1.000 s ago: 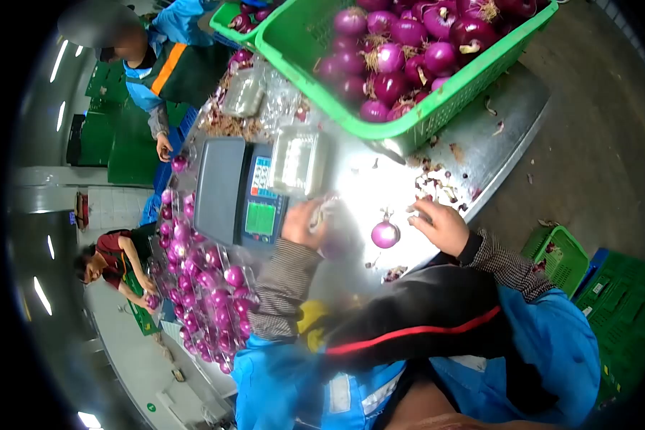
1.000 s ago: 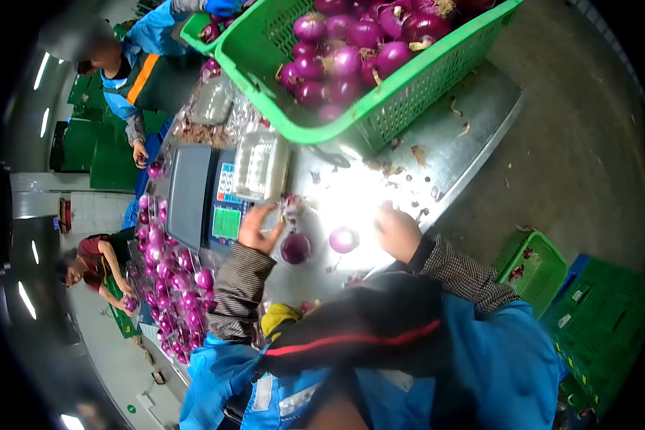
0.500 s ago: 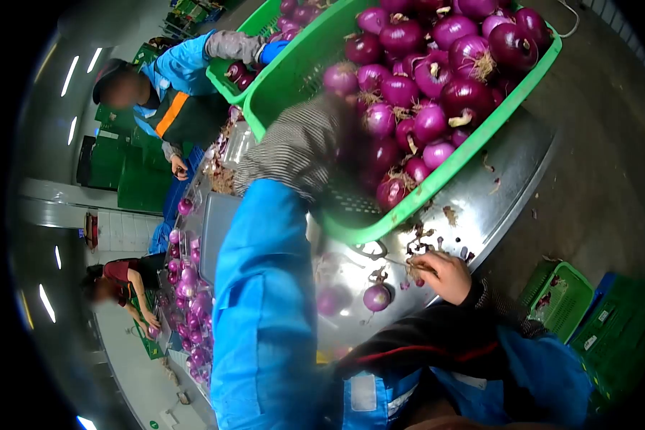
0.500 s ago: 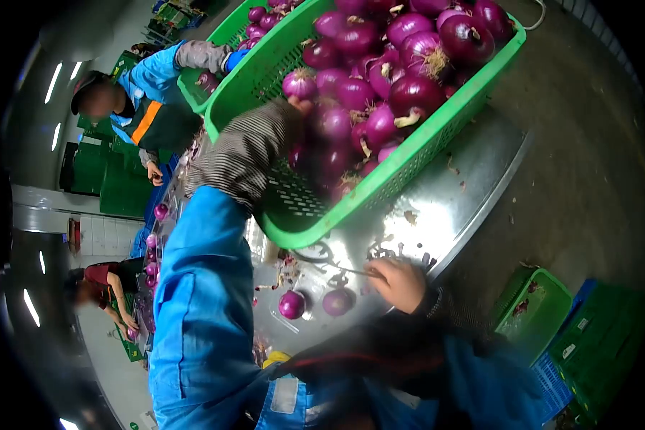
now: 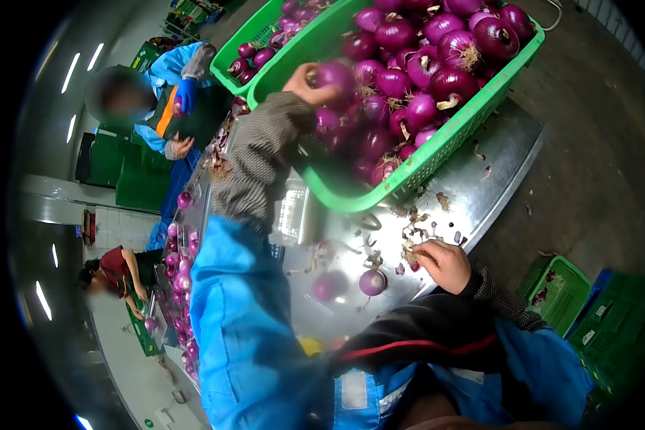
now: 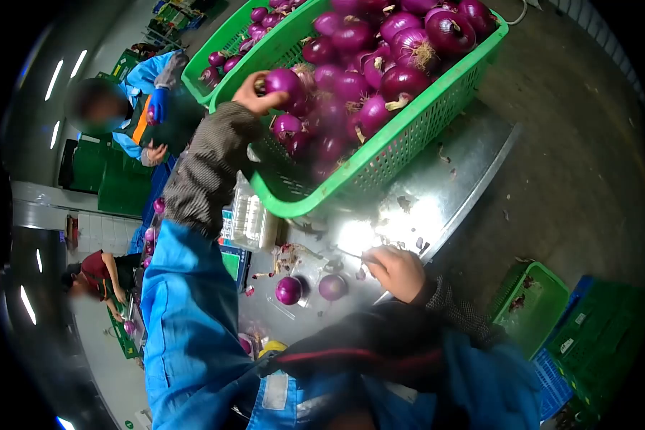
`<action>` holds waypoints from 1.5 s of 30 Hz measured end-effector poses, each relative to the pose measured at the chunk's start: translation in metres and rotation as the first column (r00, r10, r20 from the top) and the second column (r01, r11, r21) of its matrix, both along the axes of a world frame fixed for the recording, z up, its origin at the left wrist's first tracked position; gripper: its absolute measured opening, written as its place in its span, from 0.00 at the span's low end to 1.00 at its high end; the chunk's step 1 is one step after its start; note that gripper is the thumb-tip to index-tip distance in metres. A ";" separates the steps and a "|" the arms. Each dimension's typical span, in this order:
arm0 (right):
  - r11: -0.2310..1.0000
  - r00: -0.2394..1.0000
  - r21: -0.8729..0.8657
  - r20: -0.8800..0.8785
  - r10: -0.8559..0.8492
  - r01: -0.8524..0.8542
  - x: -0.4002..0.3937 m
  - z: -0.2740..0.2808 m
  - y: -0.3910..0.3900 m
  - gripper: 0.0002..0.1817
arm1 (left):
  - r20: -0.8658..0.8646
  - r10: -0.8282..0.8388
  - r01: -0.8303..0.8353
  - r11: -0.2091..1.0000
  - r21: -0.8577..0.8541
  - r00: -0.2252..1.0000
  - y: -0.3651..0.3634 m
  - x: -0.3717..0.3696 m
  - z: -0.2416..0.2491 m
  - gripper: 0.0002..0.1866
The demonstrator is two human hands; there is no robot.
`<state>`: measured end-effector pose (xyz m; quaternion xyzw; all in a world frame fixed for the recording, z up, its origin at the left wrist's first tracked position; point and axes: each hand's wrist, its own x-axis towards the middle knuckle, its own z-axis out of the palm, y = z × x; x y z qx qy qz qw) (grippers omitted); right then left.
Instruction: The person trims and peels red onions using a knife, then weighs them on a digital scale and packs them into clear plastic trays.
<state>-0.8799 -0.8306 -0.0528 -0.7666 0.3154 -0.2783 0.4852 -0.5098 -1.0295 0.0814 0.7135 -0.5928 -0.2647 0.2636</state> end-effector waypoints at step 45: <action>0.890 0.978 0.436 0.204 0.045 -0.132 0.065 0.042 0.074 0.16 | -0.744 0.077 -0.178 0.982 -0.057 0.664 0.374 -0.128 -0.070 0.47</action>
